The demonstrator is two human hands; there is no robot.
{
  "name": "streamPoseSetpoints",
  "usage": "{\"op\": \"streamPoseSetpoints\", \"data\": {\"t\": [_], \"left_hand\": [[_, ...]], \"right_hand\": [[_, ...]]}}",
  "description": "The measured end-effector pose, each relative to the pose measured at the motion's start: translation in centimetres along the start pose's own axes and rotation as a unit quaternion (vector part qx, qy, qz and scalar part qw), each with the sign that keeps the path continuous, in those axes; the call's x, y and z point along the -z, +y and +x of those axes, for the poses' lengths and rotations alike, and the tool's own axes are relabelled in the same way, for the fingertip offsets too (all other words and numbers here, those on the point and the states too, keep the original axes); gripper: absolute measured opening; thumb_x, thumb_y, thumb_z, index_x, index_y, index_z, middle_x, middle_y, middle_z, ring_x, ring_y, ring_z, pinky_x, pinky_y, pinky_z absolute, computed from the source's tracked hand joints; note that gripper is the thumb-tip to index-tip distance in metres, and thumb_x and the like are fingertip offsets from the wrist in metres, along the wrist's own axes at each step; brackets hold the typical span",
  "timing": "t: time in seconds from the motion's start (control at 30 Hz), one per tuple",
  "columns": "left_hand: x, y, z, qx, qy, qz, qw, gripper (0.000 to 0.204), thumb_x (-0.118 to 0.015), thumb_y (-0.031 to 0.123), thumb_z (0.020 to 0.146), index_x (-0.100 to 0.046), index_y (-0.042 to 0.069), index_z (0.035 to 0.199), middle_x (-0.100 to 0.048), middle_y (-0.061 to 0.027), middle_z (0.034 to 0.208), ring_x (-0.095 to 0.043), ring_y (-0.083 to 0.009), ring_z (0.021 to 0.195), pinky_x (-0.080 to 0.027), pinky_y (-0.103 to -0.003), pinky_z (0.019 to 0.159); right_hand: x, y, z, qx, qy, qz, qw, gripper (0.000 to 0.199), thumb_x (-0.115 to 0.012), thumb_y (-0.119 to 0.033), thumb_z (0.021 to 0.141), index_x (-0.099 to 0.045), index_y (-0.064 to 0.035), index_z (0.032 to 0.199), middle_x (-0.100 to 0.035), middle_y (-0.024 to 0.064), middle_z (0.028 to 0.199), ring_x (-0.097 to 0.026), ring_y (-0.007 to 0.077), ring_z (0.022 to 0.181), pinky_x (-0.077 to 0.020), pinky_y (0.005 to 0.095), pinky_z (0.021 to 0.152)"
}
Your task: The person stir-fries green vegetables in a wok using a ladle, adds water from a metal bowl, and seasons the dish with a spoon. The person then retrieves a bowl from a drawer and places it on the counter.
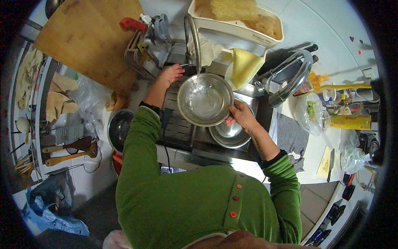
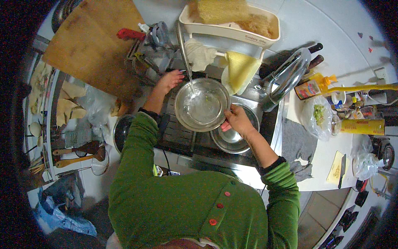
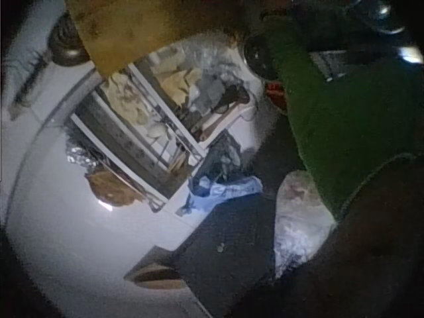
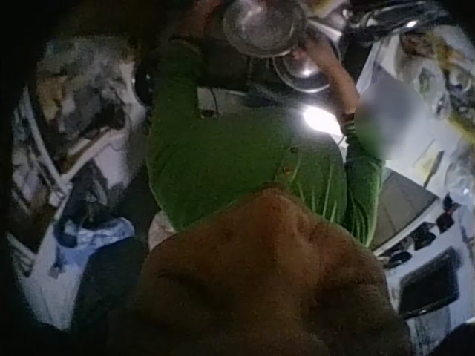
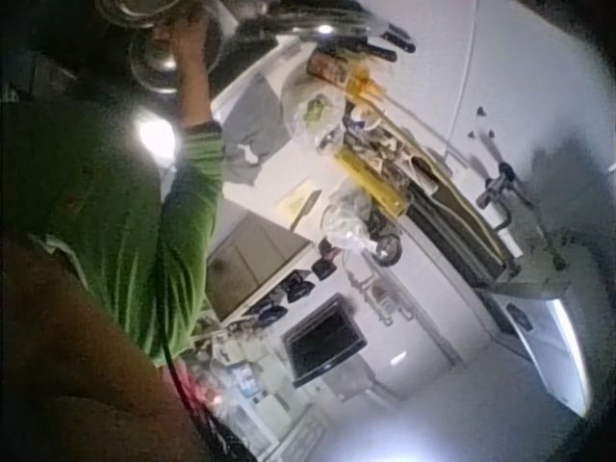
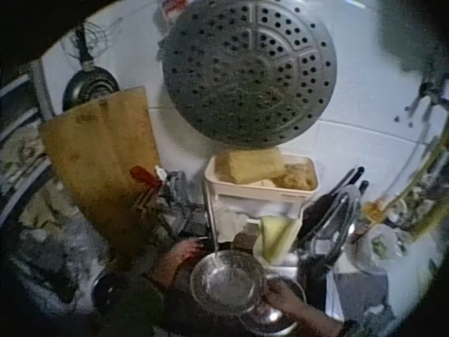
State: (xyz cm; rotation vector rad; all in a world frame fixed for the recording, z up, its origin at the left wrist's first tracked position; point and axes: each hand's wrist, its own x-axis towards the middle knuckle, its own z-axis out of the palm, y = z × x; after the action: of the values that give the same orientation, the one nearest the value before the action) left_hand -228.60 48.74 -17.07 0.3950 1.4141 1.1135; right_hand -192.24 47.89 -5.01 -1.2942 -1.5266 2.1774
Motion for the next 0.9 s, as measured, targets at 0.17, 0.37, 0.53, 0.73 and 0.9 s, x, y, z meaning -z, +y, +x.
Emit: {"op": "streamPoseSetpoints", "data": {"t": [0.17, 0.37, 0.53, 0.73, 0.9], "left_hand": [[-1.4, 2.0, -1.3, -0.06, -0.058, -0.016, 0.996, 0.041, -0.055, 0.039, 0.088, -0.056, 0.005, 0.11, -0.066, -0.0082, 0.095, -0.06, -0.0164, 0.077, -0.044, -0.028, 0.064], [-4.3, 2.4, -2.2, -0.068, -0.117, 0.001, 0.991, 0.034, -0.051, 0.032, 0.092, -0.056, 0.005, 0.111, -0.066, -0.013, 0.104, -0.061, -0.0214, 0.086, -0.047, -0.035, 0.076], [-4.6, 0.6, -2.9, -0.035, -0.033, -0.078, 0.996, 0.033, -0.053, 0.031, 0.093, -0.054, 0.006, 0.116, -0.063, -0.0138, 0.104, -0.06, -0.0215, 0.085, -0.048, -0.032, 0.074], [-6.3, -2.1, -7.8, 0.029, -0.099, -0.016, 0.995, 0.041, -0.056, 0.032, 0.091, -0.051, 0.01, 0.125, -0.06, -0.0094, 0.11, -0.059, -0.0204, 0.091, -0.047, -0.034, 0.074], [-14.8, -5.1, -16.9, 0.013, 0.041, 0.28, 0.959, 0.052, -0.059, 0.036, 0.088, -0.048, 0.009, 0.131, -0.05, -0.0069, 0.126, -0.048, -0.0214, 0.114, -0.036, -0.04, 0.096]], "right_hand": [[0.4, -0.7, -1.5, 0.013, -0.004, -0.02, 1.0, 0.028, -0.042, -0.01, 0.095, -0.048, 0.0083, 0.115, -0.061, 0.0132, 0.079, -0.061, 0.017, 0.055, -0.0561, 0.0286, 0.051], [2.2, -0.9, -6.0, 0.013, -0.004, -0.023, 1.0, 0.032, -0.044, -0.013, 0.094, -0.05, 0.009, 0.117, -0.062, 0.0137, 0.079, -0.061, 0.0159, 0.055, -0.0565, 0.0285, 0.052], [4.3, 0.0, -13.3, 0.023, 0.013, 0.001, 1.0, 0.026, -0.044, -0.014, 0.094, -0.052, 0.0071, 0.107, -0.062, 0.0118, 0.07, -0.061, 0.016, 0.053, -0.0539, 0.0272, 0.051], [7.7, 3.0, -23.4, 0.042, 0.123, 0.041, 0.991, 0.026, -0.043, -0.013, 0.092, -0.051, 0.011, 0.099, -0.061, 0.0133, 0.067, -0.062, 0.0182, 0.052, -0.056, 0.0302, 0.051], [10.9, 6.9, -31.8, 0.076, 0.207, 0.072, 0.973, 0.027, -0.045, -0.013, 0.091, -0.052, 0.012, 0.1, -0.061, 0.0132, 0.063, -0.062, 0.0181, 0.051, -0.0543, 0.0292, 0.05]]}}
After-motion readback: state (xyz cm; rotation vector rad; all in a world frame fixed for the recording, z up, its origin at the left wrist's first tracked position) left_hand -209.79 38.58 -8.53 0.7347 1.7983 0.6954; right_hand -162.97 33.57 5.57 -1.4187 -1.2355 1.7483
